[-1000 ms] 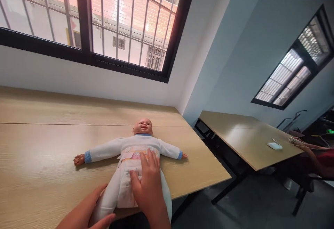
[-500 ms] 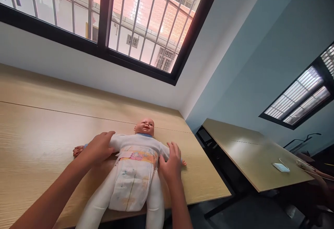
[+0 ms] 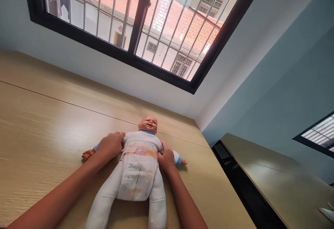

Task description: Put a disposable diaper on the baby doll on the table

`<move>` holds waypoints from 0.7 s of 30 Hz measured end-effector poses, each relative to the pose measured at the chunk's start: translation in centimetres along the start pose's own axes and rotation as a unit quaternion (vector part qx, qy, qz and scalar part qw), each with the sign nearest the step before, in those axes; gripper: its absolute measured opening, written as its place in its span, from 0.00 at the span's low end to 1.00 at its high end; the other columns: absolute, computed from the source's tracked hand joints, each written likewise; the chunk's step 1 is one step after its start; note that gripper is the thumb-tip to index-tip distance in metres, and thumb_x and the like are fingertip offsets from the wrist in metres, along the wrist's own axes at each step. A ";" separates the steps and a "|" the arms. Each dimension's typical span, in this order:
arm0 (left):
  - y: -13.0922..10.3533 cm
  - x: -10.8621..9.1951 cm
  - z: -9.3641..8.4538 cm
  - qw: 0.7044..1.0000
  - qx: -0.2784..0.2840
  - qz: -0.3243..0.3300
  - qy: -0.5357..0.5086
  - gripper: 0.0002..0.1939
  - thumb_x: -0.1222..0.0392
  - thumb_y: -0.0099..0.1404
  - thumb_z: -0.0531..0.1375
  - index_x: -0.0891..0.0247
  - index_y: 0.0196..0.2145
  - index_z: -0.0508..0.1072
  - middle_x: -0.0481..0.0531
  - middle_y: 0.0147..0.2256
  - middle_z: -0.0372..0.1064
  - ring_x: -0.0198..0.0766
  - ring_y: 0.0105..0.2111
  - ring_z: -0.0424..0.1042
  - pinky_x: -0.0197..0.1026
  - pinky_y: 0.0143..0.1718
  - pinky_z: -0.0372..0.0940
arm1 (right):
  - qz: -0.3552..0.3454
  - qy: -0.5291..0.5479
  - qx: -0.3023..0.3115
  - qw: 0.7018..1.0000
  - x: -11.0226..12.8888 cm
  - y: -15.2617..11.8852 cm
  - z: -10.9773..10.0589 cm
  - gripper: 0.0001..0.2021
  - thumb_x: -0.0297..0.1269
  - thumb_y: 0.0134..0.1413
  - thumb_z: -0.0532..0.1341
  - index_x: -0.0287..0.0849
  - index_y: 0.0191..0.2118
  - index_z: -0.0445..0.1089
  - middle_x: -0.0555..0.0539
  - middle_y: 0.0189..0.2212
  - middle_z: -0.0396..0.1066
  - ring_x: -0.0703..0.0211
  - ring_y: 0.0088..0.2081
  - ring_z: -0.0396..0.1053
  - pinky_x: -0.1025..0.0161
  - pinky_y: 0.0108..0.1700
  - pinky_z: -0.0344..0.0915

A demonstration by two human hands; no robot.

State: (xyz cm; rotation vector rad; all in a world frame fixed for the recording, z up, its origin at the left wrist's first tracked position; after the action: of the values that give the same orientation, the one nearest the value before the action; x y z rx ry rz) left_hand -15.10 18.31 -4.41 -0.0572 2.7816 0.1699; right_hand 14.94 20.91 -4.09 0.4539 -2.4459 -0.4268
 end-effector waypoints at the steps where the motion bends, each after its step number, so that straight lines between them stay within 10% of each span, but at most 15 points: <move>1: -0.2 0.5 -0.1 1.000 -0.007 -0.010 0.007 0.22 0.65 0.69 0.52 0.62 0.58 0.74 0.65 0.52 0.76 0.60 0.50 0.74 0.52 0.44 0.65 | -0.006 -0.018 -0.007 1.000 0.4 0.3 0.9 0.27 0.28 0.48 0.57 0.43 0.56 0.73 0.40 0.47 0.78 0.44 0.49 0.73 0.53 0.52 0.66; 14: -3.2 1.0 -1.6 0.995 -0.050 -0.016 -0.088 0.24 0.59 0.70 0.53 0.60 0.61 0.73 0.61 0.59 0.73 0.52 0.56 0.74 0.47 0.54 0.68 | -0.125 0.072 -0.102 0.984 0.4 -0.7 1.1 0.16 0.26 0.54 0.54 0.42 0.47 0.71 0.40 0.45 0.73 0.46 0.49 0.69 0.49 0.55 0.66; 21: -8.6 -3.6 -2.0 0.951 -0.084 0.017 -0.297 0.29 0.37 0.69 0.57 0.62 0.56 0.74 0.61 0.56 0.75 0.56 0.57 0.73 0.52 0.59 0.67 | -0.215 0.180 -0.078 0.957 2.6 -1.6 0.2 0.08 0.30 0.66 0.55 0.45 0.39 0.71 0.45 0.38 0.72 0.51 0.43 0.69 0.54 0.48 0.67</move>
State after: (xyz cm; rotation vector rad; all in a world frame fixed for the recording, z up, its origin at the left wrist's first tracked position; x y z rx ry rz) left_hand -11.93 9.59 -2.21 0.0011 2.1620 0.3671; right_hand 13.26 18.43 -3.56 0.9147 -1.9385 -0.6495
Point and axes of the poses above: each hand's wrist, its own y-axis towards the middle knuckle, its own z-axis out of the palm, x = y × z, the point moved 5 cm from there along y, towards the middle knuckle
